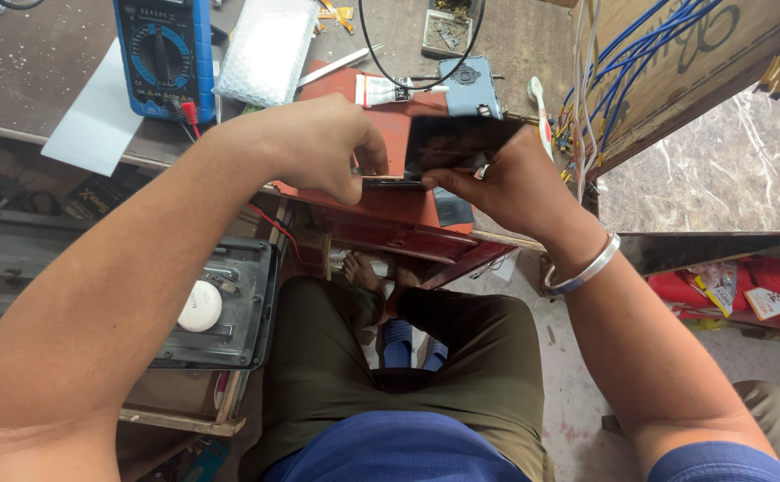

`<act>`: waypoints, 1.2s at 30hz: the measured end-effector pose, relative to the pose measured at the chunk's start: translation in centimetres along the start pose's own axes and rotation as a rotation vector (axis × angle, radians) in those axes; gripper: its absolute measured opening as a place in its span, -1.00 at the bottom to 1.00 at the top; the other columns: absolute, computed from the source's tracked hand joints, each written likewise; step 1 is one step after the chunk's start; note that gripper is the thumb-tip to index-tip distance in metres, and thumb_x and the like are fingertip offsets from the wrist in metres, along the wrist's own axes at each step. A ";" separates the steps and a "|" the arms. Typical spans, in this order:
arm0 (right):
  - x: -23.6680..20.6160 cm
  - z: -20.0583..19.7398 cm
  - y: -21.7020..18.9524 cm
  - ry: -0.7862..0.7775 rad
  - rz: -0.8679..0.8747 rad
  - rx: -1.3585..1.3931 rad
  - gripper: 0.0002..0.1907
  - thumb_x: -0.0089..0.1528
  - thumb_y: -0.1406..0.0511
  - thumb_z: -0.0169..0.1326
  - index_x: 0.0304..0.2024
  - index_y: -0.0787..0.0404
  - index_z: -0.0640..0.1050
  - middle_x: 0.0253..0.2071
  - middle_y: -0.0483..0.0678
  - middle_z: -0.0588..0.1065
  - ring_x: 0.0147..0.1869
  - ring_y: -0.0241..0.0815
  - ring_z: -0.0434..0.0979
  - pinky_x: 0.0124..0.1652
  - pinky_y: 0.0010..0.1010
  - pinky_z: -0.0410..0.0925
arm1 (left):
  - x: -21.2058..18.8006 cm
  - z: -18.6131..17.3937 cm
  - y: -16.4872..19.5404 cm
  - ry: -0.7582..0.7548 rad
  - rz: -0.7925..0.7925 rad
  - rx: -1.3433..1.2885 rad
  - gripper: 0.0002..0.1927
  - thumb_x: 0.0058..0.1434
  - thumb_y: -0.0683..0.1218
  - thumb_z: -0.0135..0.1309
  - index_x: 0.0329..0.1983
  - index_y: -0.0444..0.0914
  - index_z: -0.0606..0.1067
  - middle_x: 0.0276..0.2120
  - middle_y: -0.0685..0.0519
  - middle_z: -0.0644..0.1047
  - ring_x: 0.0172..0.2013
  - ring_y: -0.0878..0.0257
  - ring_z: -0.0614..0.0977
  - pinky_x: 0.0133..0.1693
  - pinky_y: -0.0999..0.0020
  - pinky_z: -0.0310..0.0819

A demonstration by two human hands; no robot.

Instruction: The person disassembles a smartphone, removes the back cover and internal components, then cleans the device's edges with a card and spray. The person handles the phone, a cleaning card, and a spray can while working at a cluttered electronics repair bench.

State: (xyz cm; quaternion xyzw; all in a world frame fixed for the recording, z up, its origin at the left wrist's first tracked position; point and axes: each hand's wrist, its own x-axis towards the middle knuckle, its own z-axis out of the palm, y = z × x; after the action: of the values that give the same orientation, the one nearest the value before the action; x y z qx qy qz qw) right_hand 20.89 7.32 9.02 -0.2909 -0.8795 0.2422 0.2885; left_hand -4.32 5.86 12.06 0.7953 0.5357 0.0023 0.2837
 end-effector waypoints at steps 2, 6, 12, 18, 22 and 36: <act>0.2 -0.1 -0.2 -0.011 -0.015 0.013 -0.67 0.16 0.32 0.39 -0.05 0.25 0.63 -0.20 -0.05 0.65 -0.22 -0.26 0.61 -0.17 -0.42 0.44 | 0.1 0.0 0.0 -0.006 -0.007 0.004 -0.50 -0.10 -0.16 0.21 0.01 -0.15 0.62 -0.06 0.00 0.66 -0.19 0.14 0.72 -0.12 0.29 0.62; 0.5 -0.1 -0.4 -0.022 -0.036 0.028 -0.50 0.16 0.33 0.36 0.14 0.26 0.55 -0.15 -0.02 0.62 -0.23 -0.27 0.59 -0.17 -0.41 0.45 | 0.1 0.2 0.0 -0.001 -0.039 0.006 -0.49 -0.10 -0.17 0.20 0.01 -0.12 0.63 -0.04 0.03 0.65 -0.17 0.15 0.72 -0.10 0.30 0.61; 0.7 -0.1 0.0 -0.032 -0.164 -0.074 -0.69 0.18 0.31 0.37 -0.04 0.20 0.63 -0.17 0.01 0.63 -0.18 -0.07 0.64 -0.17 -0.34 0.45 | 0.0 0.4 -0.2 0.011 0.015 -0.020 -0.49 -0.11 -0.18 0.18 0.00 -0.13 0.63 -0.08 0.02 0.66 -0.19 0.15 0.72 -0.12 0.29 0.62; 0.9 0.2 -0.1 -0.058 -0.129 -0.241 -0.81 0.18 0.28 0.35 -0.19 0.16 0.66 -0.32 0.02 0.60 -0.28 0.05 0.60 -0.26 -0.26 0.42 | 0.1 0.7 -0.2 0.029 0.004 0.078 -0.55 -0.03 -0.15 0.17 0.01 -0.16 0.63 -0.15 -0.06 0.69 -0.17 0.08 0.71 -0.10 0.28 0.61; 0.7 0.0 -0.6 -0.031 -0.138 -0.194 -0.76 0.17 0.29 0.35 -0.12 0.17 0.66 -0.30 0.02 0.62 -0.31 0.02 0.61 -0.29 -0.29 0.43 | 0.0 0.7 -0.3 0.075 0.066 0.020 -0.51 -0.10 -0.17 0.17 -0.02 -0.15 0.64 -0.15 -0.04 0.68 -0.18 0.09 0.71 -0.10 0.29 0.60; 0.2 0.5 -0.9 -0.058 -0.163 -0.223 -0.84 0.21 0.34 0.28 -0.15 0.15 0.65 -0.28 -0.02 0.61 -0.23 -0.04 0.64 -0.24 -0.31 0.47 | -0.3 0.5 0.1 0.056 0.082 0.089 -0.54 -0.09 -0.15 0.20 -0.04 -0.17 0.64 -0.11 -0.03 0.66 -0.16 0.07 0.70 -0.08 0.25 0.60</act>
State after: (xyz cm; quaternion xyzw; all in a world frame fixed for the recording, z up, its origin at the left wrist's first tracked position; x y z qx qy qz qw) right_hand 20.07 6.72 9.24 -0.2418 -0.9295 0.1270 0.2477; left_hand -4.14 5.36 11.76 0.8281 0.5098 0.0122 0.2327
